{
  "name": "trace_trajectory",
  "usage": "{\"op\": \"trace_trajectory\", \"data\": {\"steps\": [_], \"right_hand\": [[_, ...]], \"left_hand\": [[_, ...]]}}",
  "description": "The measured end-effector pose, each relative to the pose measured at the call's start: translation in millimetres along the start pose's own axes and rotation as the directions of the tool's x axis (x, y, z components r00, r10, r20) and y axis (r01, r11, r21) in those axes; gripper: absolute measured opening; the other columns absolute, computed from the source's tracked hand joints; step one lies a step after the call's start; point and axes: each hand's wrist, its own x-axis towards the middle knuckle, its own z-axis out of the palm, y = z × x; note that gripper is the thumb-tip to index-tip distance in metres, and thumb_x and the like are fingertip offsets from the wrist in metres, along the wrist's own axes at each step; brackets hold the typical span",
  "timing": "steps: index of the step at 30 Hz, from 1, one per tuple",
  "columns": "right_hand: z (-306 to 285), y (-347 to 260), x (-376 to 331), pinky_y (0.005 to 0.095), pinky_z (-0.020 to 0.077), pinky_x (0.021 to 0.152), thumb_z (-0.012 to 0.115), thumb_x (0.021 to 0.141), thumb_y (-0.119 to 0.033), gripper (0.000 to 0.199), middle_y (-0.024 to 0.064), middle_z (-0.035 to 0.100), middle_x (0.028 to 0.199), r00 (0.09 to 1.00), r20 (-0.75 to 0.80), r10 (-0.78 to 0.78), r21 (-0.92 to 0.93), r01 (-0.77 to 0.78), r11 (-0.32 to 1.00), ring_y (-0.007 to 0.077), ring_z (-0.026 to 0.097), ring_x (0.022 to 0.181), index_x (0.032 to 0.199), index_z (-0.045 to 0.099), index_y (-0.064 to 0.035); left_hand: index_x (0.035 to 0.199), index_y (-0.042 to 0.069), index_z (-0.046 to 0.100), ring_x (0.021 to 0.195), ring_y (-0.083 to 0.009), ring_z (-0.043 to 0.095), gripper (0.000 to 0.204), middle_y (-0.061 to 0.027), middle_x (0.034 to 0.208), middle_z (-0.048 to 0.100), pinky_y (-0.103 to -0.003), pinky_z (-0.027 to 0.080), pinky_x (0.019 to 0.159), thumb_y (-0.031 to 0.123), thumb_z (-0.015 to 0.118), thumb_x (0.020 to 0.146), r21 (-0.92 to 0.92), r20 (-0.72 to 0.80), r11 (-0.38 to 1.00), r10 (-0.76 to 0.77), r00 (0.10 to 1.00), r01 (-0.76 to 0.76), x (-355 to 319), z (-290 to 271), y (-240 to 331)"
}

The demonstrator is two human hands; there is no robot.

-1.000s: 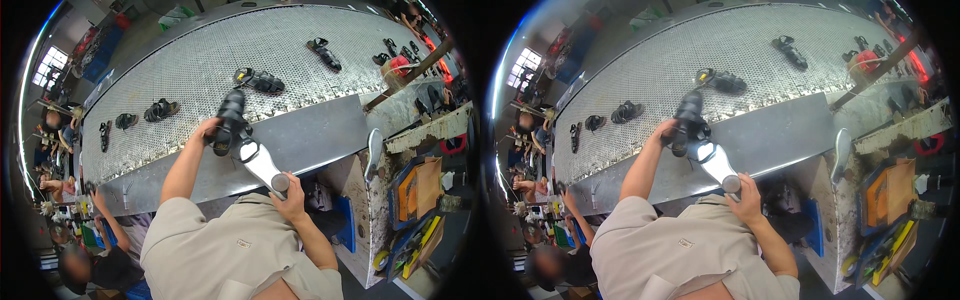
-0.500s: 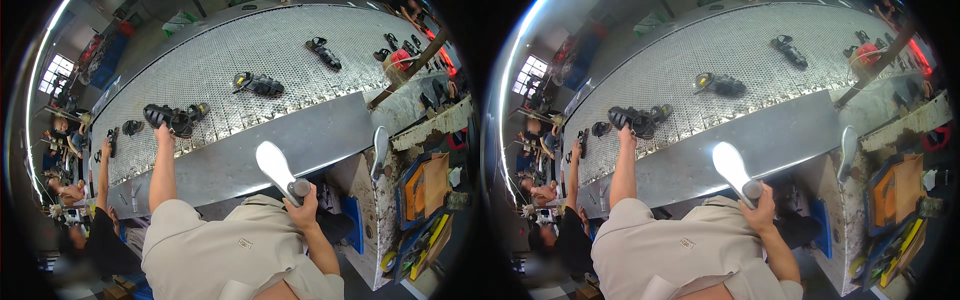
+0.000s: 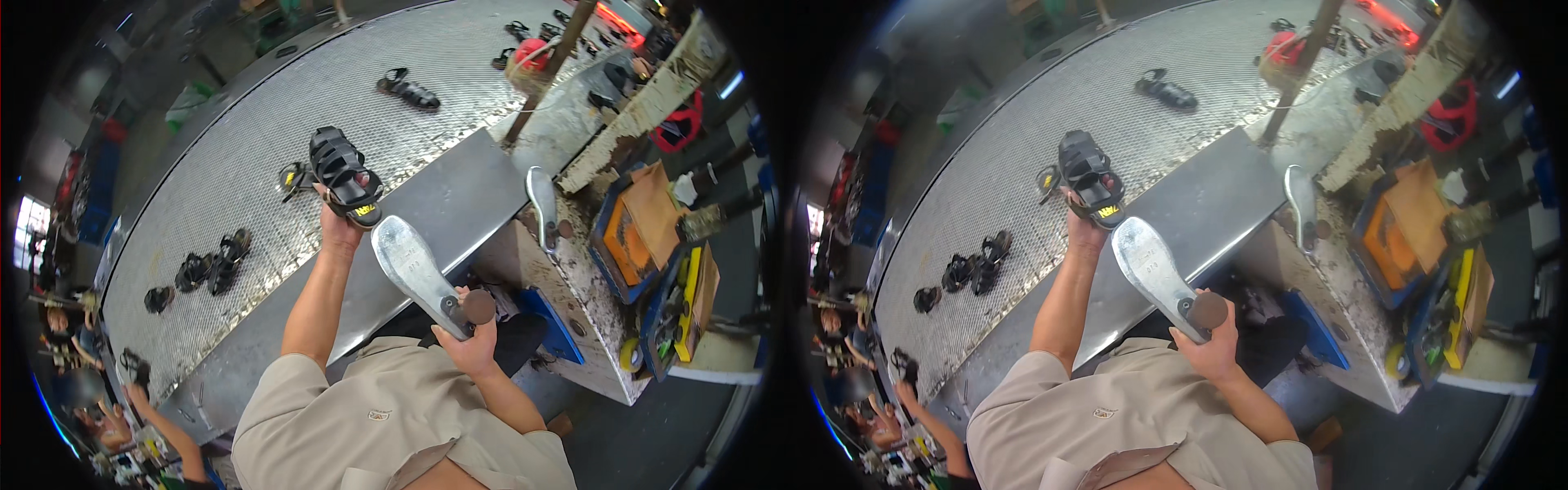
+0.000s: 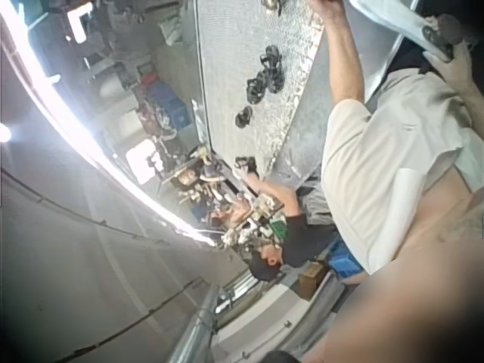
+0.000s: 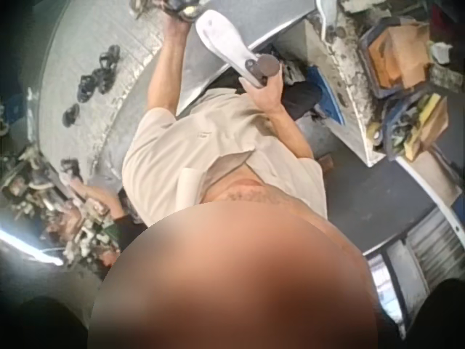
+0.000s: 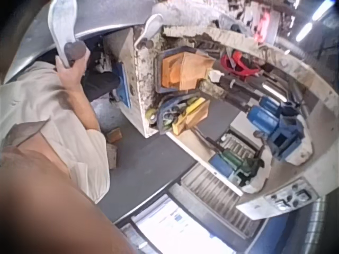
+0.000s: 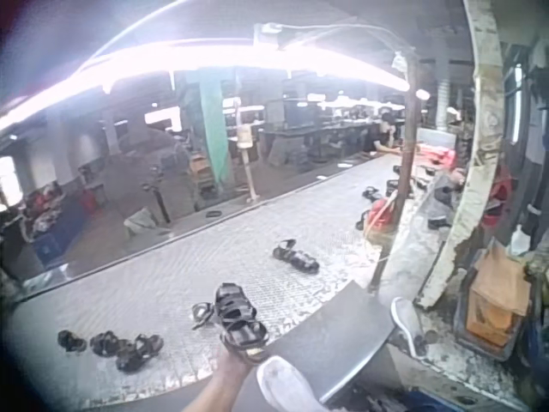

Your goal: The recorder is attaching soles to sandal uppers using a press machine on a production line.

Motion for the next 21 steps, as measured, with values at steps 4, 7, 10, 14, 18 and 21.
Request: {"op": "trace_trajectory", "data": {"steps": [4, 7, 10, 14, 18, 21], "right_hand": [[-1, -2, 11, 0.0402, 0.0544, 0.100, 0.093, 0.074, -0.008, 0.071, 0.0161, 0.059, 0.131, 0.991, -0.112, 0.069, -0.024, -0.072, 0.997, 0.0295, 0.064, 0.120, 0.136, 0.060, 0.0001], [8, 7, 29, 0.0426, 0.0536, 0.099, 0.092, 0.077, -0.012, 0.071, 0.0165, 0.058, 0.132, 0.977, -0.208, 0.054, -0.088, -0.073, 0.993, 0.0319, 0.064, 0.118, 0.139, 0.058, 0.0003], [18, 8, 57, 0.0449, 0.0470, 0.109, 0.091, 0.080, -0.012, 0.067, 0.0181, 0.062, 0.130, 0.951, -0.301, 0.073, -0.142, -0.120, 0.982, 0.0340, 0.062, 0.124, 0.135, 0.056, 0.0004], [20, 29, 70, 0.0440, 0.0480, 0.104, 0.090, 0.082, -0.014, 0.067, 0.0203, 0.061, 0.129, 0.955, -0.289, -0.059, -0.244, -0.014, 0.970, 0.0351, 0.062, 0.119, 0.137, 0.053, 0.0023], [13, 40, 67, 0.0437, 0.0504, 0.100, 0.091, 0.080, -0.016, 0.068, 0.0199, 0.062, 0.126, 0.936, -0.342, -0.081, -0.279, -0.019, 0.960, 0.0350, 0.063, 0.115, 0.135, 0.054, 0.0026], [0, 37, 72, 0.0460, 0.0538, 0.097, 0.090, 0.078, -0.018, 0.070, 0.0205, 0.062, 0.130, 0.920, -0.390, 0.032, -0.176, -0.109, 0.978, 0.0395, 0.066, 0.117, 0.137, 0.056, -0.0020]], "left_hand": [[0.146, 0.008, 0.058, 0.123, -0.0321, 0.067, 0.072, -0.0148, 0.133, 0.070, -0.049, 0.055, 0.108, 0.066, 0.038, 0.109, 0.045, 0.136, 0.982, -0.189, 0.973, 0.184, -12, 31, -46], [0.149, 0.009, 0.056, 0.129, -0.0331, 0.064, 0.069, -0.0123, 0.141, 0.067, -0.052, 0.050, 0.114, 0.063, 0.037, 0.111, 0.065, 0.164, 0.928, -0.373, 0.913, 0.367, -45, 47, -89], [0.150, 0.006, 0.054, 0.125, -0.0317, 0.066, 0.068, -0.0162, 0.140, 0.066, -0.048, 0.053, 0.110, 0.060, 0.037, 0.112, -0.011, 0.021, 0.865, -0.501, 0.865, 0.501, -92, 83, -120], [0.149, 0.005, 0.053, 0.122, -0.0307, 0.067, 0.071, -0.0152, 0.138, 0.067, -0.048, 0.053, 0.109, 0.062, 0.034, 0.112, 0.087, 0.053, 0.807, -0.590, 0.806, 0.584, -108, 77, -132], [0.149, 0.004, 0.053, 0.124, -0.0307, 0.066, 0.071, -0.0154, 0.140, 0.066, -0.048, 0.053, 0.110, 0.062, 0.033, 0.112, 0.162, 0.114, 0.761, -0.647, 0.754, 0.628, -109, 87, -134], [0.151, 0.004, 0.051, 0.127, -0.0298, 0.065, 0.067, -0.0155, 0.141, 0.066, -0.048, 0.051, 0.111, 0.058, 0.036, 0.114, 0.199, 0.149, 0.749, -0.660, 0.736, 0.632, -100, 100, -144]]}}
